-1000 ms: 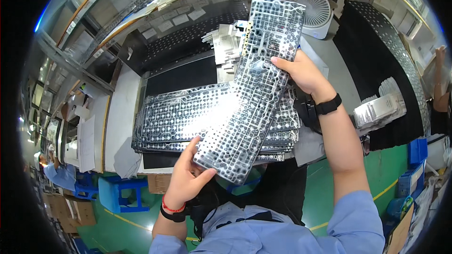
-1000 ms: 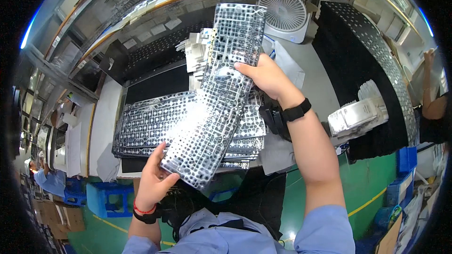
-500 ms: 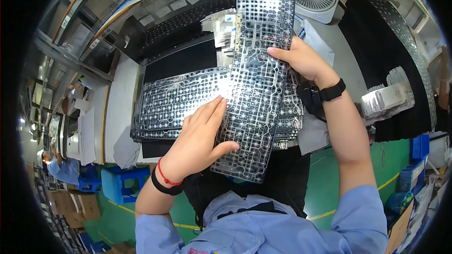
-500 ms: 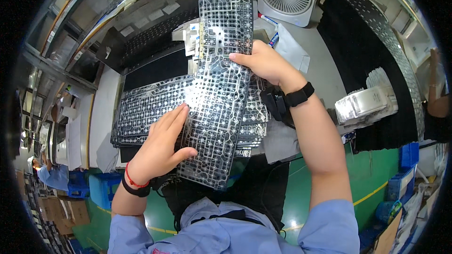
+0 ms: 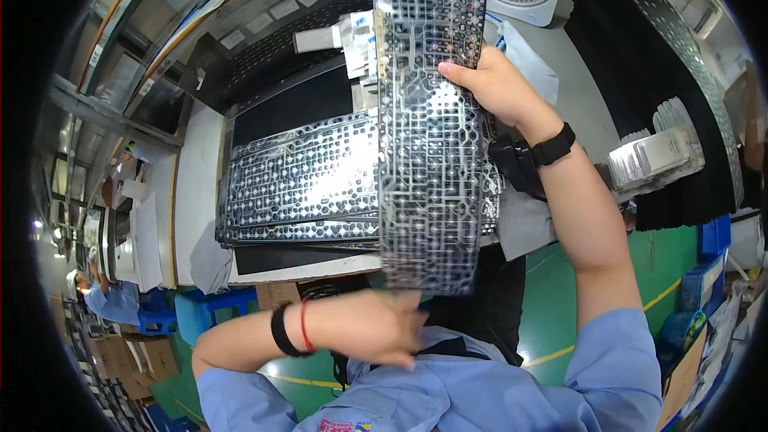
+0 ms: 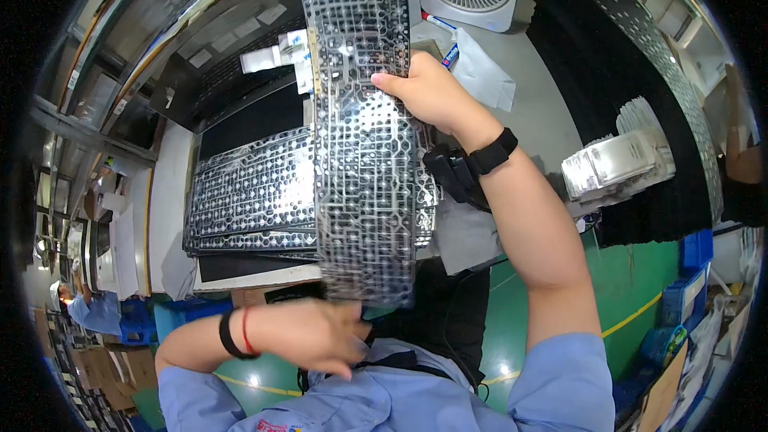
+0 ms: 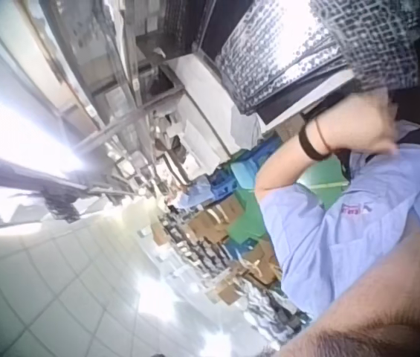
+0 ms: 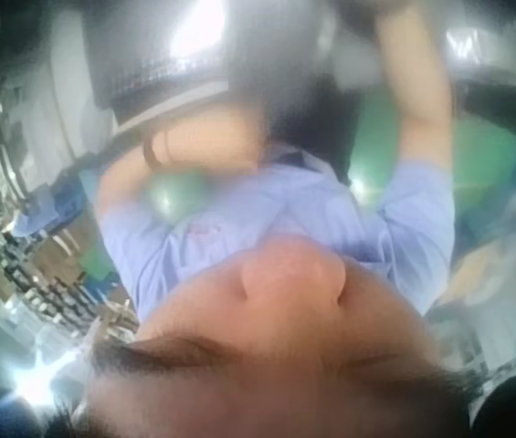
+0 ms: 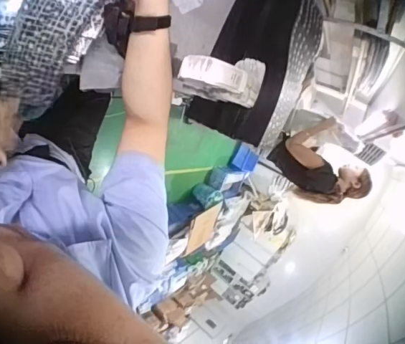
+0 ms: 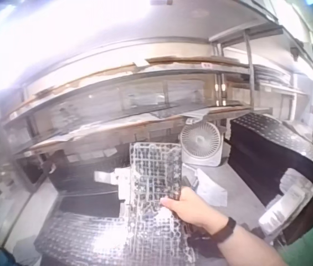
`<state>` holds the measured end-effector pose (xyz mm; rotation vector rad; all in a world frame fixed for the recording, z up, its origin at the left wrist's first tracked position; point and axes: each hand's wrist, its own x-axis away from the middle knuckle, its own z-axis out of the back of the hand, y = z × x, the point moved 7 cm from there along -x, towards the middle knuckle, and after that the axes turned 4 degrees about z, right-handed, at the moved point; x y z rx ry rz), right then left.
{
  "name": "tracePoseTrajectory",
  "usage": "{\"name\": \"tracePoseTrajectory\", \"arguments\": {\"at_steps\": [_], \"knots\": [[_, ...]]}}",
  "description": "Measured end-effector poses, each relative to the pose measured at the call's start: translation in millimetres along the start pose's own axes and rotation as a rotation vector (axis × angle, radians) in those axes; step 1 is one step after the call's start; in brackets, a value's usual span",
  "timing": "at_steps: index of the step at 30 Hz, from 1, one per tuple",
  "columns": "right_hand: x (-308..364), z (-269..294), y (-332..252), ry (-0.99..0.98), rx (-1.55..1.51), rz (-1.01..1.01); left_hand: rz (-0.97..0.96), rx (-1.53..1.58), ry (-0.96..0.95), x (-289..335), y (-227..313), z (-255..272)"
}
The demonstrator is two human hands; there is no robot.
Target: Inspecting and sorting metal internal keyboard plates containing dome switches at a manufacturing workstation.
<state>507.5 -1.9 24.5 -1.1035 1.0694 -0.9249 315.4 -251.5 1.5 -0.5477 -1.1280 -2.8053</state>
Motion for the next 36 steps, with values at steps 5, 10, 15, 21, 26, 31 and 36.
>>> {"name": "tracePoseTrajectory", "arguments": {"at_steps": [5, 10, 15, 21, 26, 31, 36], "knots": [[0.4, 1.0, -4.3, 0.025, 0.03, 0.051, 0.083, 0.166, 0.06, 11.6, -22.2, -51.8], [-1.5, 5.5, 6.7, 0.033, 0.077, -0.021, 0.022, 0.202, 0.163, 22.0, -10.3, -22.7], [-4.9, 16.0, 7.5, 0.182, -0.071, -0.004, 0.247, 0.303, 0.328, 28.6, -24.2, -12.2], [-8.9, 38.6, 11.7, 0.345, -0.084, 0.1, 0.101, 0.315, 0.39, 20.6, -29.3, -12.0], [-1.4, 38.7, -3.5, 0.435, -0.149, 0.147, 0.246, 0.62, 0.63, 22.7, -34.5, -0.9], [-3.2, 45.8, -0.1, 0.44, -0.158, 0.161, 0.277, 0.312, 0.568, 39.5, -38.7, 5.8], [-4.8, 36.4, -3.4, 0.378, -0.171, 0.193, 0.364, 0.252, 1.064, 78.9, -46.2, 60.1]]}}
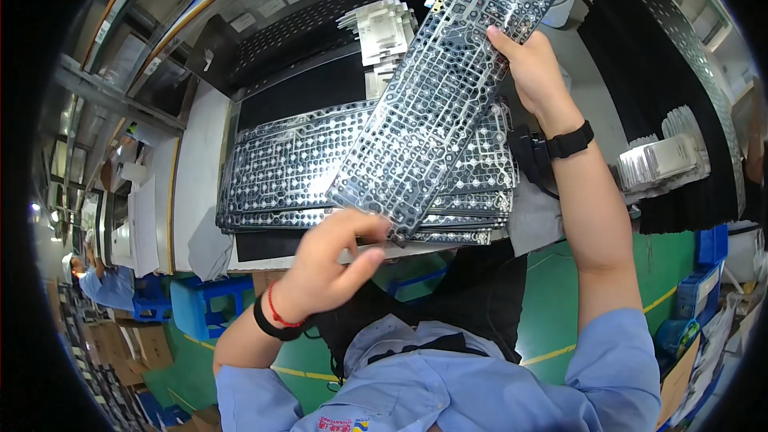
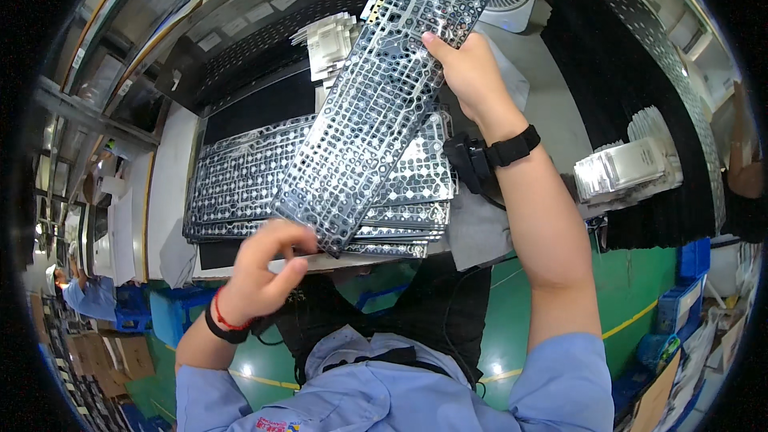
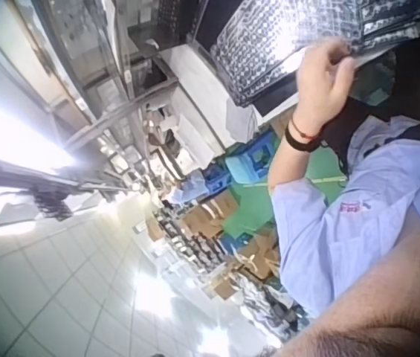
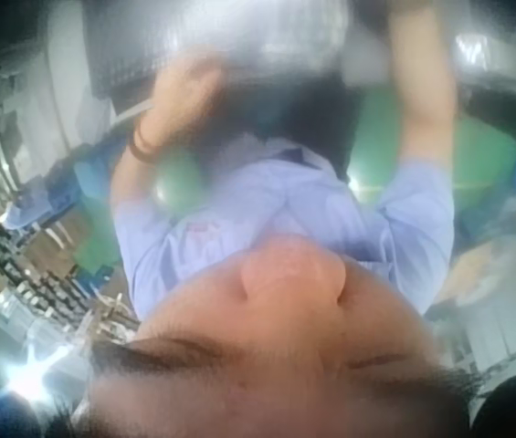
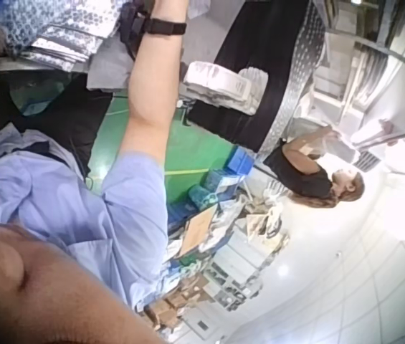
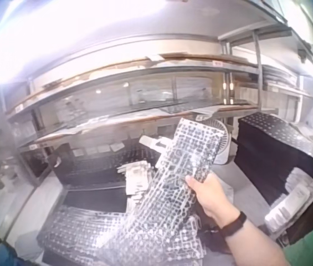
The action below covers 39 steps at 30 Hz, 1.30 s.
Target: Inspecting and sorting metal internal keyboard plates containing dome switches at a manufacturing workstation.
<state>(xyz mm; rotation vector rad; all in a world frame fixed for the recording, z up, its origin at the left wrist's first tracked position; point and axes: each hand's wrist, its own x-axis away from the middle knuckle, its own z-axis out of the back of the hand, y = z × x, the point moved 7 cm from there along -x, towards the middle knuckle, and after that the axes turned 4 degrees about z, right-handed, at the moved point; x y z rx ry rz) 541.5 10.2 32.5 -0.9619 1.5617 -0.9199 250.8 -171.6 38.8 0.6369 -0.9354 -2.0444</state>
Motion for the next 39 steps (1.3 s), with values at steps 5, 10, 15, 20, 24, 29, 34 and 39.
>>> {"name": "tracePoseTrajectory", "arguments": {"at_steps": [5, 10, 15, 20, 24, 29, 34, 39], "knots": [[3.9, -12.6, 1.4, -0.117, -0.042, -0.05, -0.118, -0.449, -0.036, -40.2, 0.0, 3.3], [6.0, -16.3, 2.7, -0.134, -0.01, -0.034, -0.142, -0.8, -0.156, -45.6, -10.2, -25.0], [3.2, -6.8, 10.3, -0.08, -0.013, -0.044, -0.439, -0.554, -0.647, -11.7, 27.9, -67.2], [0.1, -2.4, 10.4, -0.076, 0.061, -0.086, -0.362, -0.122, -0.911, 85.4, -15.8, -111.8], [-1.1, 4.5, 18.3, -0.035, 0.092, -0.101, -0.304, -0.289, -0.928, 77.6, -23.7, -104.4], [-0.3, 2.7, 13.6, -0.023, 0.073, -0.051, -0.21, -0.122, -0.61, 60.2, -5.0, -89.5], [-2.3, 3.9, 18.2, -0.028, 0.094, -0.049, -0.44, -0.126, -0.328, 40.2, 16.7, -50.6], [-1.3, 3.9, 17.2, -0.028, 0.122, -0.079, -0.219, -0.591, -0.049, -8.4, 12.2, -19.7]]}}
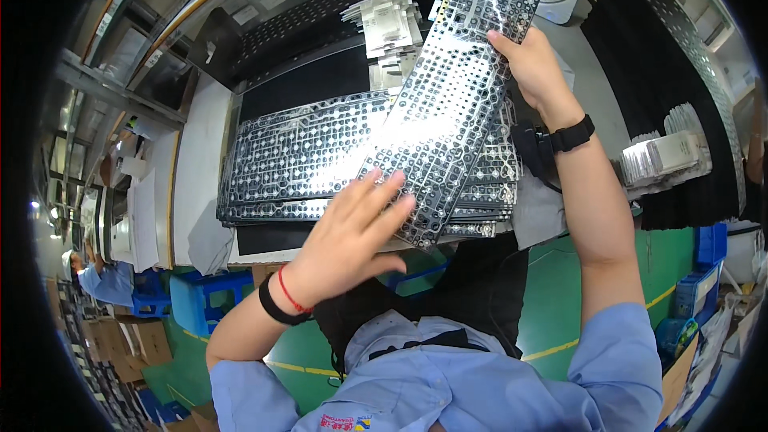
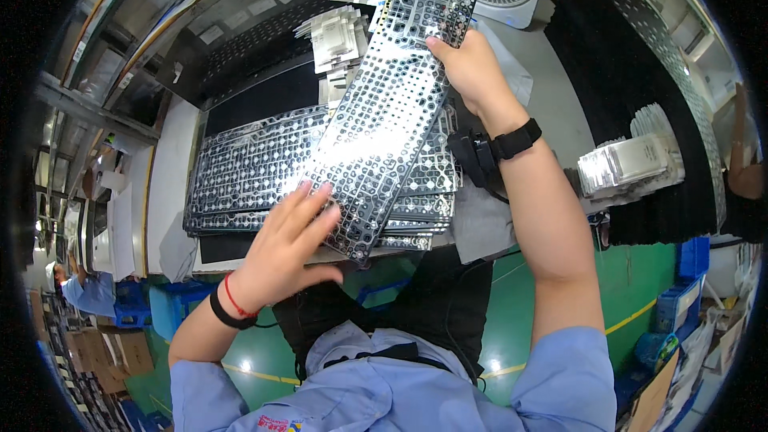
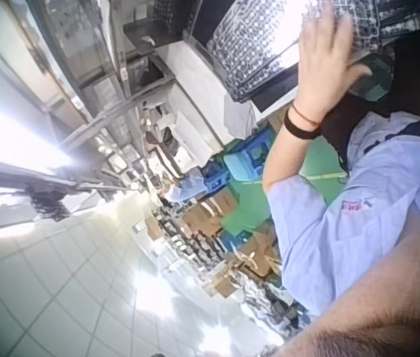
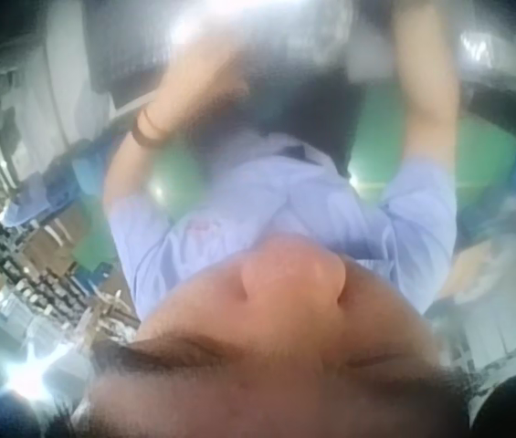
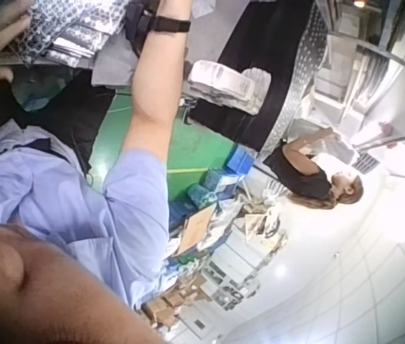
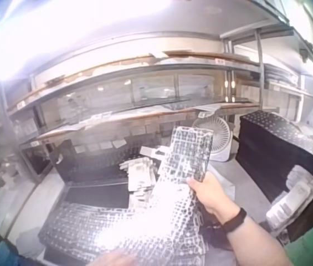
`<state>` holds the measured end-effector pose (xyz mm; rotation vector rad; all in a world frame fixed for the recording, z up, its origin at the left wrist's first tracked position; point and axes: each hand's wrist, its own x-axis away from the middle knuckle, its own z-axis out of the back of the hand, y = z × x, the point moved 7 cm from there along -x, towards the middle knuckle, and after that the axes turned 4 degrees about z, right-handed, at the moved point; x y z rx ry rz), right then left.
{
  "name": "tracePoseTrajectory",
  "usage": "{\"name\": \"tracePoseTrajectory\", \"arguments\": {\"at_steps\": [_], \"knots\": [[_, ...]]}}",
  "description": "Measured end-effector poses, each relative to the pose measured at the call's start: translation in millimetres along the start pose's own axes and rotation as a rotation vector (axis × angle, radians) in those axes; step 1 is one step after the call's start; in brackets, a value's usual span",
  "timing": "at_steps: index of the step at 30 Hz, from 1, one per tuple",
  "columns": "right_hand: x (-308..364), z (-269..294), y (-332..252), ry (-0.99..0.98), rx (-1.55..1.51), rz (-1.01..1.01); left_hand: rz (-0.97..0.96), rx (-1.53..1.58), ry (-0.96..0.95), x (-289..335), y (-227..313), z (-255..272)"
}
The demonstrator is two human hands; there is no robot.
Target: Inspecting and sorting metal internal keyboard plates containing dome switches at a manufacturing workstation.
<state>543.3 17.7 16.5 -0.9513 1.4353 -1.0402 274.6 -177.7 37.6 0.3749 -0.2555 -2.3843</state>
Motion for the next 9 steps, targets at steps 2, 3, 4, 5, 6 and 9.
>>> {"name": "tracePoseTrajectory", "arguments": {"at_steps": [2, 3, 4, 5, 6, 9], "knots": [[2.3, -3.0, -3.7, -0.001, -0.029, -0.002, 0.045, -0.101, -0.062, -9.9, -10.6, -10.1], [2.9, -3.5, -4.7, 0.0, -0.042, -0.003, 0.053, -0.111, -0.068, -14.6, -11.6, -12.5], [2.0, -3.7, -4.5, -0.004, -0.037, 0.0, 0.061, -0.121, -0.075, -17.7, -12.0, -15.6], [1.5, -3.6, -2.5, -0.007, -0.034, 0.0, 0.009, -0.159, -0.115, -17.8, -8.2, -22.2], [1.0, -3.3, -0.7, -0.009, -0.03, -0.001, -0.05, -0.205, -0.099, -16.3, -6.3, -26.2], [0.0, -2.7, 1.9, -0.018, -0.035, -0.008, -0.247, -0.276, -0.071, -1.8, -6.0, -44.6]]}}
